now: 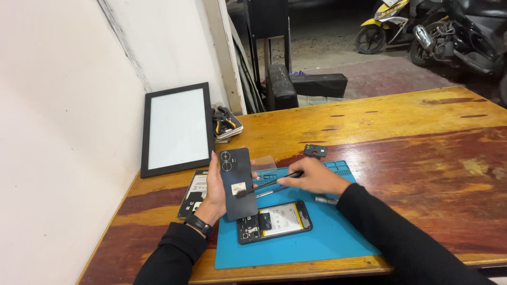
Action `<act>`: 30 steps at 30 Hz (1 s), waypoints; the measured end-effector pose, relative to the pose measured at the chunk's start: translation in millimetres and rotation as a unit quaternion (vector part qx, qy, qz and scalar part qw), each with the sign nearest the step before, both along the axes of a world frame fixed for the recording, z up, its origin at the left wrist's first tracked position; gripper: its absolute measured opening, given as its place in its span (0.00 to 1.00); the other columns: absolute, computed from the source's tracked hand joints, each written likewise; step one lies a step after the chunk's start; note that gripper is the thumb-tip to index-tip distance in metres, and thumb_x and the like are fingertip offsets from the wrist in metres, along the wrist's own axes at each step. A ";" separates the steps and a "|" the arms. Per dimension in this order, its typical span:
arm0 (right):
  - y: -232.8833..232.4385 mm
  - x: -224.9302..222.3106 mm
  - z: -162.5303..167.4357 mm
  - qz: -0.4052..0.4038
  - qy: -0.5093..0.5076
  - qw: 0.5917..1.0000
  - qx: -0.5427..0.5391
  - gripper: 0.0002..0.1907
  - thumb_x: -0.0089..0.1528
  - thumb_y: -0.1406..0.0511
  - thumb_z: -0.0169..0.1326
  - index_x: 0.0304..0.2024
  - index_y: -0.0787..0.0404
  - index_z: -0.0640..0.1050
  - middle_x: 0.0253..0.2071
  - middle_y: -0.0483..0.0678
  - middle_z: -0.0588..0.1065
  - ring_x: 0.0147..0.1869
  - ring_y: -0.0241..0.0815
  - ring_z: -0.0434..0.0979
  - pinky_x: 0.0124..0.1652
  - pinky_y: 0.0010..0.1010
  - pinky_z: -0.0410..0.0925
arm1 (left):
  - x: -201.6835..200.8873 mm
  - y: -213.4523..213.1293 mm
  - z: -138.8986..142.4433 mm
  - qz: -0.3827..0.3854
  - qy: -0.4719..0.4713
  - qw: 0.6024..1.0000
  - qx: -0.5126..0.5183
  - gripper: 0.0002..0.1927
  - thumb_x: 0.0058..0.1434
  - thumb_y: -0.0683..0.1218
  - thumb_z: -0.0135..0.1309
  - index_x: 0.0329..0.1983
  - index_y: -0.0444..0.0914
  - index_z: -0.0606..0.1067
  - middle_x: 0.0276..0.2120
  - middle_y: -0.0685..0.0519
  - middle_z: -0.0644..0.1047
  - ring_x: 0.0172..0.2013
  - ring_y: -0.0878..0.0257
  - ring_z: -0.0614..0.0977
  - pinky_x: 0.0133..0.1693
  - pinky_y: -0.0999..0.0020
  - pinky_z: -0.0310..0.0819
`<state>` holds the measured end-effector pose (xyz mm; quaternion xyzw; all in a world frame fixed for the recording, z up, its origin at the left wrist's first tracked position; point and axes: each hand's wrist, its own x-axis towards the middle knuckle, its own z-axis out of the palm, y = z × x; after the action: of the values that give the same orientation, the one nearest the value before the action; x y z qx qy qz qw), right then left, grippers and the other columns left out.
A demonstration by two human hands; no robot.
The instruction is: The person disassembles a smartphone by removing the back cover and using a prying tool to separate components. They handle the phone body, back cover, and internal parts on a blue mat while using a screwdriver and prying tool.
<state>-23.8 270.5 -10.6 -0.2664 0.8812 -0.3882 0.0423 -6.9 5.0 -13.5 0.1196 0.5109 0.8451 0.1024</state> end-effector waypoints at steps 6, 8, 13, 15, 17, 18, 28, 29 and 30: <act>-10.4 7.2 -8.1 -0.032 -0.001 0.999 0.025 0.24 0.58 0.48 0.61 0.23 0.62 0.80 0.18 0.47 0.72 0.22 0.37 0.69 0.25 0.33 0.63 | -3.9 -1.9 -6.1 0.004 -0.021 1.000 0.007 0.44 0.67 0.74 0.20 0.64 0.39 0.69 0.47 0.44 0.78 0.40 0.57 0.83 0.39 0.59 0.83; -14.9 8.1 -9.6 -0.028 0.020 0.999 0.038 0.28 0.59 0.48 0.62 0.22 0.66 0.79 0.17 0.51 0.70 0.22 0.40 0.67 0.25 0.35 0.61 | -5.0 -3.3 -7.9 0.007 -0.023 1.000 0.001 0.45 0.66 0.74 0.19 0.61 0.37 0.70 0.46 0.44 0.79 0.40 0.56 0.84 0.39 0.58 0.84; 1.8 -6.9 -5.2 -0.058 0.036 0.997 0.038 0.25 0.56 0.47 0.63 0.22 0.62 0.81 0.17 0.48 0.73 0.21 0.38 0.71 0.24 0.33 0.64 | -4.8 -4.5 -9.0 -0.015 -0.022 1.000 -0.002 0.49 0.66 0.76 0.19 0.57 0.33 0.73 0.42 0.39 0.78 0.38 0.55 0.84 0.39 0.58 0.85; 14.7 -13.9 -2.8 -0.069 0.068 0.995 0.035 0.24 0.55 0.47 0.63 0.23 0.61 0.82 0.17 0.47 0.74 0.21 0.37 0.71 0.24 0.34 0.64 | -4.3 -1.1 -8.7 0.010 -0.026 1.000 0.002 0.46 0.65 0.75 0.21 0.56 0.35 0.72 0.45 0.44 0.78 0.38 0.55 0.83 0.37 0.56 0.84; 19.6 -15.3 -3.6 -0.085 0.062 0.994 0.038 0.25 0.55 0.47 0.63 0.22 0.62 0.82 0.16 0.47 0.73 0.21 0.37 0.71 0.24 0.34 0.64 | -3.9 -0.2 -7.5 0.000 -0.026 1.000 0.013 0.46 0.65 0.75 0.21 0.56 0.34 0.71 0.45 0.43 0.78 0.38 0.55 0.83 0.38 0.56 0.84; 19.7 -14.0 -4.0 -0.093 0.058 0.993 0.039 0.25 0.55 0.47 0.63 0.21 0.62 0.82 0.16 0.47 0.73 0.21 0.37 0.71 0.24 0.34 0.64 | -3.6 -0.1 -7.2 -0.005 -0.027 0.999 0.019 0.46 0.66 0.75 0.22 0.56 0.33 0.71 0.45 0.43 0.78 0.38 0.55 0.83 0.38 0.55 0.84; -19.5 17.3 4.3 -0.027 0.097 0.994 0.039 0.25 0.62 0.48 0.57 0.27 0.63 0.83 0.19 0.51 0.76 0.21 0.44 0.75 0.27 0.36 0.66 | -7.8 -5.8 -9.6 0.070 0.028 0.997 0.028 0.45 0.68 0.73 0.21 0.56 0.32 0.71 0.43 0.39 0.79 0.40 0.53 0.84 0.41 0.58 0.85; -16.7 16.1 7.2 -0.043 0.110 0.993 0.024 0.24 0.62 0.48 0.56 0.29 0.62 0.83 0.20 0.51 0.77 0.21 0.43 0.76 0.27 0.35 0.67 | -7.6 -7.1 -8.7 0.070 0.016 0.997 0.026 0.46 0.69 0.73 0.21 0.57 0.31 0.72 0.42 0.39 0.79 0.40 0.53 0.84 0.41 0.59 0.85; -13.7 14.3 9.9 -0.057 0.125 0.991 0.009 0.23 0.62 0.48 0.56 0.31 0.61 0.83 0.21 0.50 0.78 0.22 0.43 0.78 0.28 0.34 0.68 | -7.7 -7.8 -7.2 0.072 0.006 0.997 0.025 0.46 0.69 0.73 0.21 0.57 0.31 0.72 0.42 0.38 0.79 0.40 0.53 0.85 0.41 0.60 0.85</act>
<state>-9.5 256.9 -0.7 -0.2619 0.8966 -0.3461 -0.0878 -14.6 -2.8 -20.7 0.0904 0.4975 0.8620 0.0356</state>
